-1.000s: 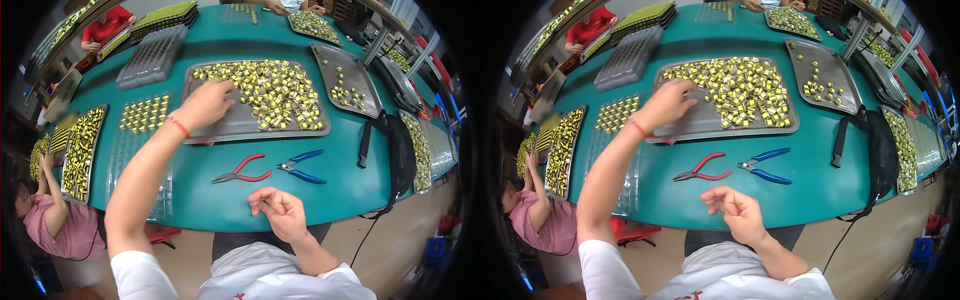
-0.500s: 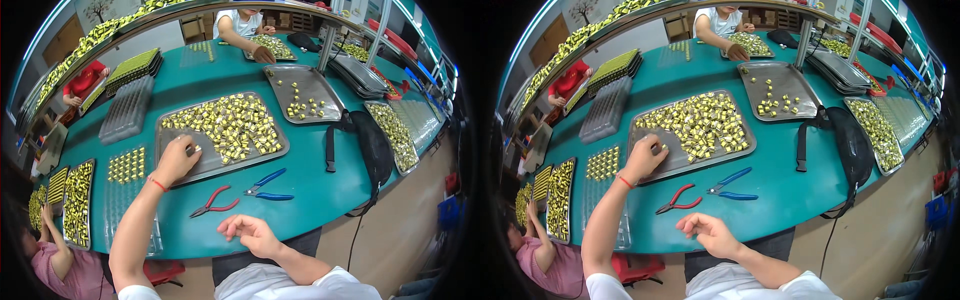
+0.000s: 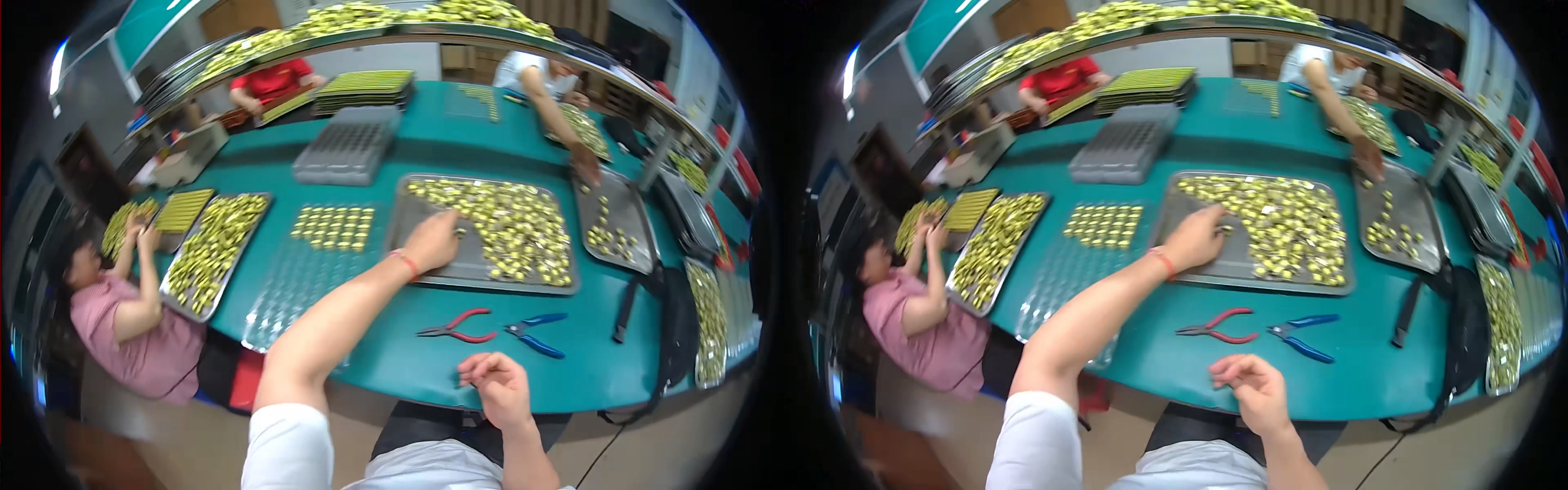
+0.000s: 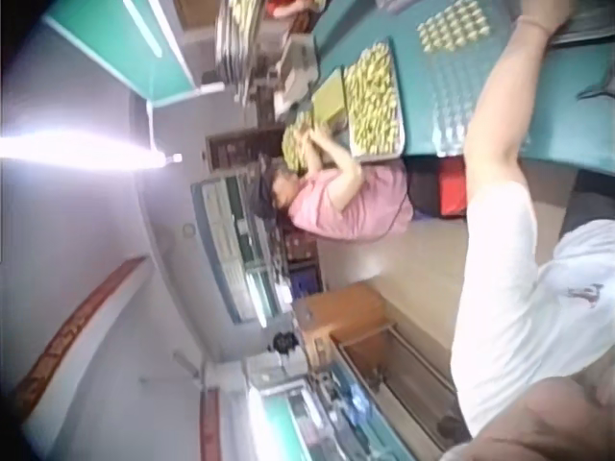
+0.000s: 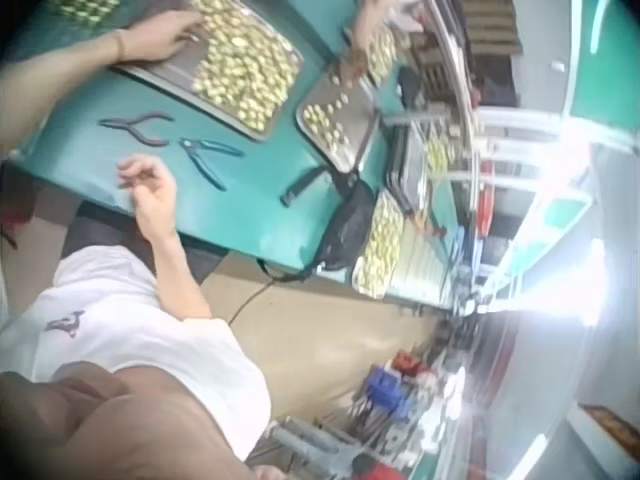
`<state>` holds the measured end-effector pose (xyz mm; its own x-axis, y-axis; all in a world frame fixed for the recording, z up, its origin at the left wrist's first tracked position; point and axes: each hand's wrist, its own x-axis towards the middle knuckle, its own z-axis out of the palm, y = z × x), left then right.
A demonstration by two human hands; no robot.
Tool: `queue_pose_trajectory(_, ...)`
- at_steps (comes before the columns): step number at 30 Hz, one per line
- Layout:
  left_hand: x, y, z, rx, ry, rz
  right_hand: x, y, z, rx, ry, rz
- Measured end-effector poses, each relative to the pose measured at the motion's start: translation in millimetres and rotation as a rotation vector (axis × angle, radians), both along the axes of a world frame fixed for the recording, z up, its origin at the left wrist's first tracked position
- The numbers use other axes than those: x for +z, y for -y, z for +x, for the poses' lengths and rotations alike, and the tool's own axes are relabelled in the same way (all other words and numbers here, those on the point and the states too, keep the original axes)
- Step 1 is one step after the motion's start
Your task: Manually assemble and secure small electronic components into a tray fixture using pliers.
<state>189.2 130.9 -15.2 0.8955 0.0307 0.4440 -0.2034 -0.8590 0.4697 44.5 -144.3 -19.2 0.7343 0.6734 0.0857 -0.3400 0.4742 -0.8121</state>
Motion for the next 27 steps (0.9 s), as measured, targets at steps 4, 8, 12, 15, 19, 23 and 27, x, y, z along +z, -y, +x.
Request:
queue_pose_trajectory(4, -1.0, -1.9, 1.2, 0.094, -0.01, 0.007, 27.0, -26.2, -36.4, 0.075, 0.053, -0.086)
queue_pose_trajectory(8, -12.1, -4.4, 11.6, 0.083, 0.033, 0.152, 59.2, -66.6, -104.0, 0.377, 0.086, -0.071)
queue_pose_trajectory(12, -10.9, -12.3, 12.7, 0.017, 0.051, 0.342, 97.8, -54.6, -134.0, 0.595, -0.191, 0.111)
queue_pose_trajectory(15, -21.4, -17.3, 13.7, 0.023, 0.078, 0.339, 93.5, -45.5, -111.9, 0.585, 0.377, 0.041)
queue_pose_trajectory(19, -24.1, -18.2, 17.1, 0.042, 0.107, 0.348, 103.3, -50.6, -64.2, 1.574, 0.275, -0.277)
queue_pose_trajectory(23, -21.1, -5.6, 24.9, 0.057, 0.023, 0.348, 109.5, -58.4, -74.2, 0.931, -0.512, 0.27)
queue_pose_trajectory(27, -24.3, -18.1, 10.7, -0.001, 0.061, 0.247, 70.9, -8.4, -124.4, 1.065, -0.245, 0.51)
